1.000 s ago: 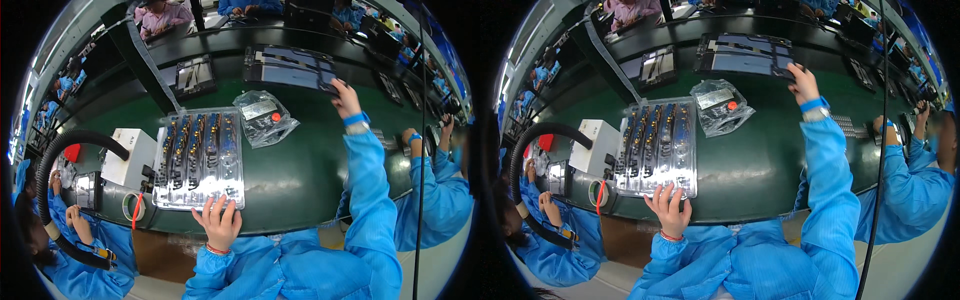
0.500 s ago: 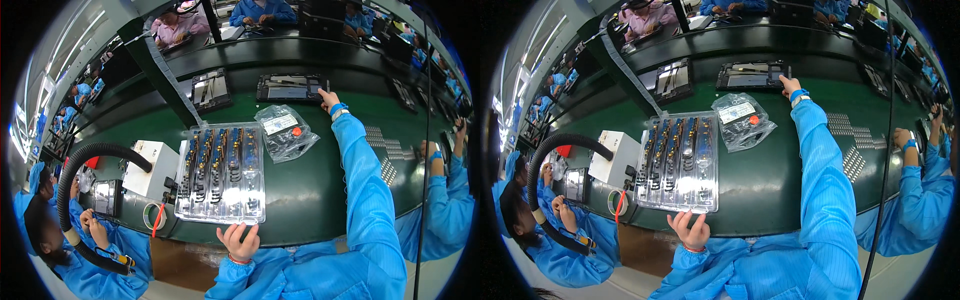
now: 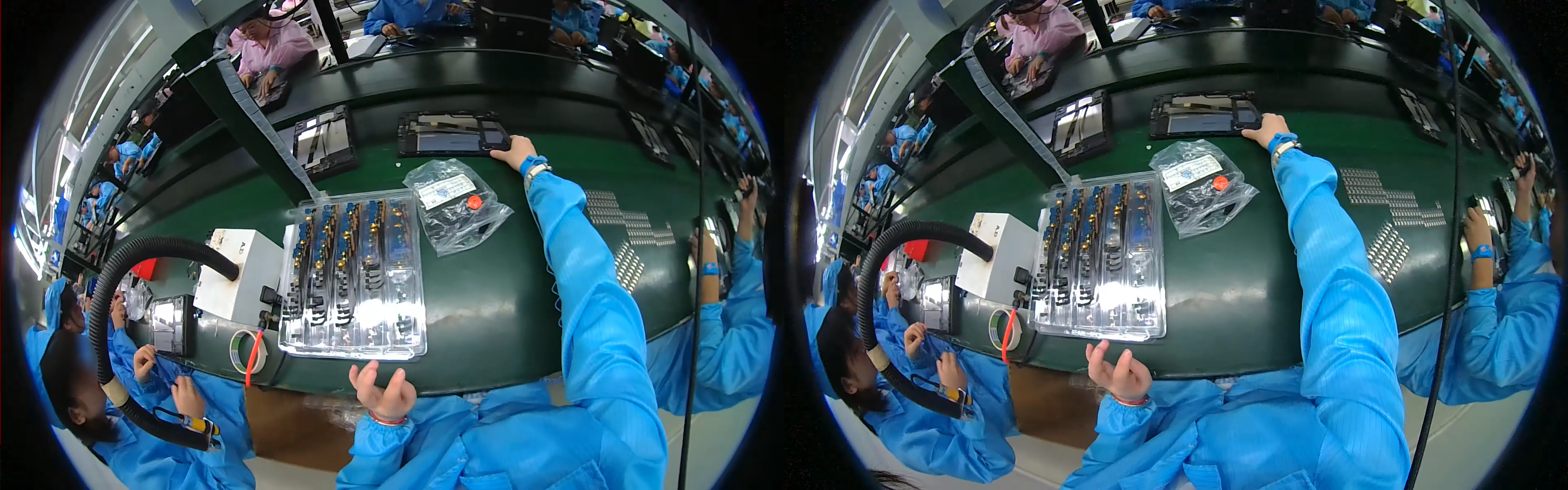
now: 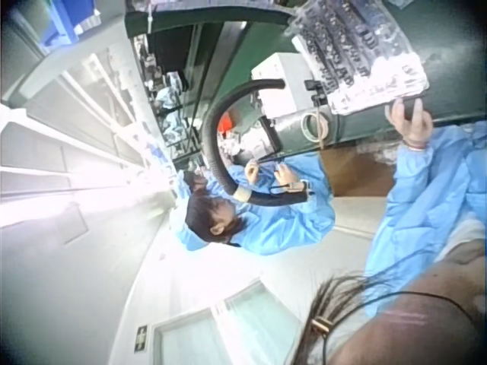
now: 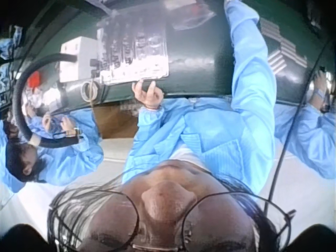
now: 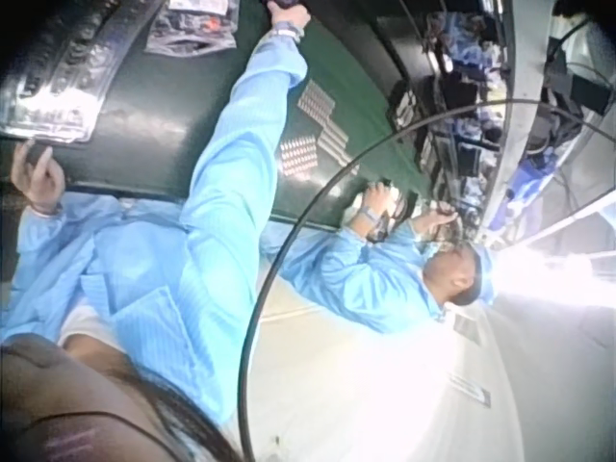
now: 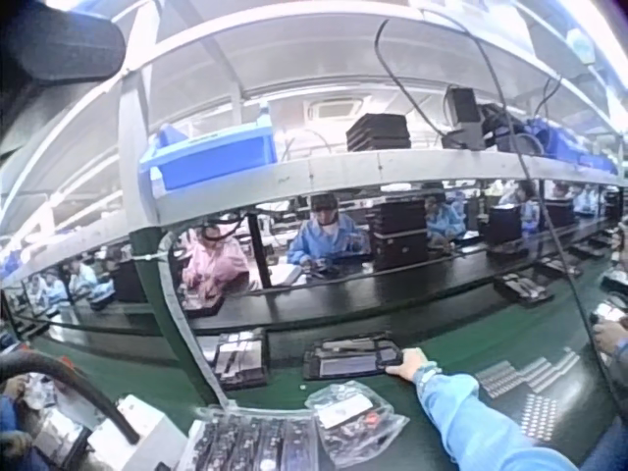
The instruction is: The person assembles electronic components on a workbench, using tweezers to place small parts onto a circuit board. They handle a black rectangular device, aligning and securing internal components. The person also uses a blue bin to retrieve or store items during the process.
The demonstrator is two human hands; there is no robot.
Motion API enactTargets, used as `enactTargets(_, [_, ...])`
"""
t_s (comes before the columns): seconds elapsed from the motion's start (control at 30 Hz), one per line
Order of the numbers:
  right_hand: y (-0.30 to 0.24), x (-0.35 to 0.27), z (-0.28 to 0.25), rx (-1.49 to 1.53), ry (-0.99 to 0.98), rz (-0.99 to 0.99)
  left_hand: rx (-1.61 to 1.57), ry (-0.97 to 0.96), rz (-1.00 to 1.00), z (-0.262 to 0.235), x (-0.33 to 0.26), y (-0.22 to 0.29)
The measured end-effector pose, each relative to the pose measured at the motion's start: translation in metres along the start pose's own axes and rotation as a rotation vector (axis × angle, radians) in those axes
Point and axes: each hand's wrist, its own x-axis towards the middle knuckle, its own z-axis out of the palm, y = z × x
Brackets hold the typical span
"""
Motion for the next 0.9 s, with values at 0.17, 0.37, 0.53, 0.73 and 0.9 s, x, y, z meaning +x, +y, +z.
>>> enactTargets(0.17, [-0.043, -0.031, -0.051, 0.393, 0.150, -0.040, 0.009, -0.206, 0.034, -0.006, 0.016, 0.004])
enactTargets(0.37, [-0.114, -0.125, -0.131, 1.176, -0.098, -0.037, 0.069, -0.396, -0.034, -0.003, 0.031, 0.012])
enactTargets(0.53, [-0.120, -0.198, -0.135, 0.836, 0.036, -0.362, 0.099, -0.447, -0.142, 0.001, 0.039, 0.019])
enactTargets(0.73, [-0.102, -0.244, -0.089, 0.979, -0.101, -0.321, 0.096, -0.486, -0.096, 0.002, 0.049, 0.016])
enactTargets(0.9, [-0.089, -0.241, -0.067, 0.903, -0.101, -0.238, 0.032, -0.594, -0.118, 0.007, 0.060, 0.015])
